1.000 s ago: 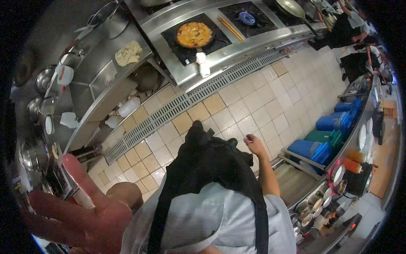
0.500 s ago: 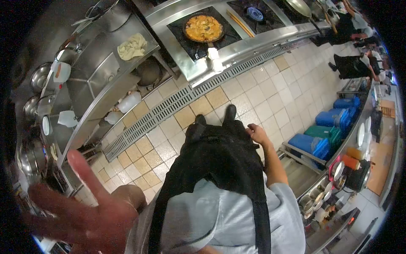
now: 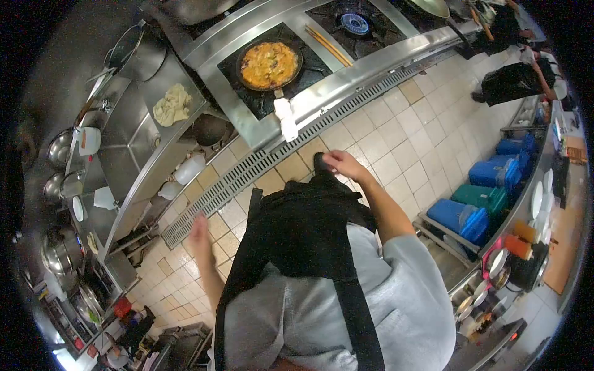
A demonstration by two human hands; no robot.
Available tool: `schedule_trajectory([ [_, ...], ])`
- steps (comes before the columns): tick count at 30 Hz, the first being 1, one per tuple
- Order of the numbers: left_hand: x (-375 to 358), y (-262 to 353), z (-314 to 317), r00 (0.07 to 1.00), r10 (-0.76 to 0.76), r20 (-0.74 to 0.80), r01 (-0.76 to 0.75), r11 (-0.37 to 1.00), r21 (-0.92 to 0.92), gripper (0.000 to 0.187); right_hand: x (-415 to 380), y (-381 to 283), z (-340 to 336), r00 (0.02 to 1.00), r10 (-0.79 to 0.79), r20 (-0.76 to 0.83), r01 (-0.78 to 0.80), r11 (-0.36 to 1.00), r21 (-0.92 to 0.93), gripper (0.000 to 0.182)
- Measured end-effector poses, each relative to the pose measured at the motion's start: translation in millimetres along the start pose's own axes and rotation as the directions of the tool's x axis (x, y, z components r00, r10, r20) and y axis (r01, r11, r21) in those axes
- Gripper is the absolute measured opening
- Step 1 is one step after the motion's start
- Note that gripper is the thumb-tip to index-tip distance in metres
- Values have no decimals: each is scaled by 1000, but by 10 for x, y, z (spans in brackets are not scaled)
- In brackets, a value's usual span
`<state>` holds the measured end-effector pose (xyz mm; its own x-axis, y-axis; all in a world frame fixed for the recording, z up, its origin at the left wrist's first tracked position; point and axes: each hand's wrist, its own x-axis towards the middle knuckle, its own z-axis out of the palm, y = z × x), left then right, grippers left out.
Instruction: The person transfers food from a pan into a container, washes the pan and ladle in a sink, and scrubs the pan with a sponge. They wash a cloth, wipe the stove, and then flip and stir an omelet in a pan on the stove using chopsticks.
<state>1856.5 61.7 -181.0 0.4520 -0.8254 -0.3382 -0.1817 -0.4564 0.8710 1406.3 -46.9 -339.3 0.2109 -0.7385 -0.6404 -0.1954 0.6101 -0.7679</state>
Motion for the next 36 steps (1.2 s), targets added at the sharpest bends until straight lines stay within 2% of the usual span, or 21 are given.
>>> schedule_trajectory([
  [1, -45, -395, 39, 988, -148, 48, 134, 966, 222, 49, 188, -143, -24, 1000, -26, 11, 25, 998, 59, 49],
  [2, -99, -1012, 64, 983, -174, 57, 141, 919, 370, 46, 310, -367, -24, 999, -32, -3, 32, 992, 119, 51],
  [3, -259, -1111, 152, 969, -205, 139, 98, 833, 545, 43, 414, -540, -21, 999, -32, -15, 34, 983, 178, 52],
  [4, -314, -1073, 156, 968, -215, 129, 109, 827, 552, 43, 568, -607, -54, 1000, -24, -3, 24, 983, 182, 52],
  [6, -278, -1188, 196, 963, -239, 125, 133, 825, 550, 43, 838, -751, -164, 960, -281, -2, 278, 947, -159, 47],
  [7, -286, -1229, 223, 959, -252, 127, 145, 824, 548, 43, 897, -824, -215, 962, -275, 0, 271, 949, -160, 47],
  [9, -297, -1288, 258, 951, -281, 132, 168, 824, 541, 42, 944, -1024, -330, 797, -593, -111, 514, 764, -391, 39],
  [12, -313, -1365, 197, 936, -323, 141, 202, 819, 537, 42, 1054, -1200, -675, 689, -703, -174, 504, 638, -582, 35],
  [13, -334, -1396, 174, 931, -337, 140, 216, 819, 532, 42, 1133, -1173, -802, 695, -699, -168, 502, 639, -583, 35],
  [15, -379, -1460, 130, 922, -364, 131, 250, 819, 516, 42, 1327, -1108, -1018, 565, -795, -222, 404, 501, -765, 38],
  [19, -493, -1610, 148, 898, -417, 142, 304, 821, 484, 41, 1446, -1018, -1237, 654, -713, -252, 270, 531, -803, 44],
  [21, -553, -1688, 145, 884, -441, 158, 324, 820, 472, 41, 1302, -1109, -1247, 671, -741, 6, 366, 324, -872, 40],
  [22, -563, -1724, 154, 878, -448, 167, 331, 822, 463, 41, 1199, -1214, -1303, 673, -740, 8, 361, 318, -877, 40],
  [23, -555, -1758, 170, 875, -451, 177, 334, 827, 453, 41, 985, -1451, -1318, 933, -346, 97, 275, 515, -812, 36],
  [24, -531, -1793, 179, 873, -451, 186, 335, 832, 442, 41, 816, -1577, -1302, 968, 112, 223, 99, 647, -756, 33],
  [26, -490, -1875, 139, 872, -452, 187, 345, 840, 419, 40, 540, -1495, -1363, 943, 127, 307, 167, 620, -767, 25],
  [28, -522, -1978, 18, 875, -459, 157, 373, 843, 387, 40, 362, -1519, -1369, 954, 221, 203, 38, 583, -811, 22],
  [30, -676, -2056, -149, 875, -472, 107, 413, 843, 345, 40, 359, -1342, -1379, 987, 53, 150, 88, 600, -795, 19],
  [32, -772, -2203, -220, 869, -493, 36, 463, 839, 285, 40, 403, -1152, -1189, 995, -75, 68, 101, 813, -573, 13],
  [33, -693, -2293, -270, 902, -414, 121, 321, 833, 451, 37, 403, -1141, -968, 990, -81, 118, 135, 803, -581, 13],
  [36, -599, -2415, -279, 906, -420, 60, 370, 851, 371, 36, 436, -1045, -455, 983, -159, 93, 183, 893, -411, 7],
])
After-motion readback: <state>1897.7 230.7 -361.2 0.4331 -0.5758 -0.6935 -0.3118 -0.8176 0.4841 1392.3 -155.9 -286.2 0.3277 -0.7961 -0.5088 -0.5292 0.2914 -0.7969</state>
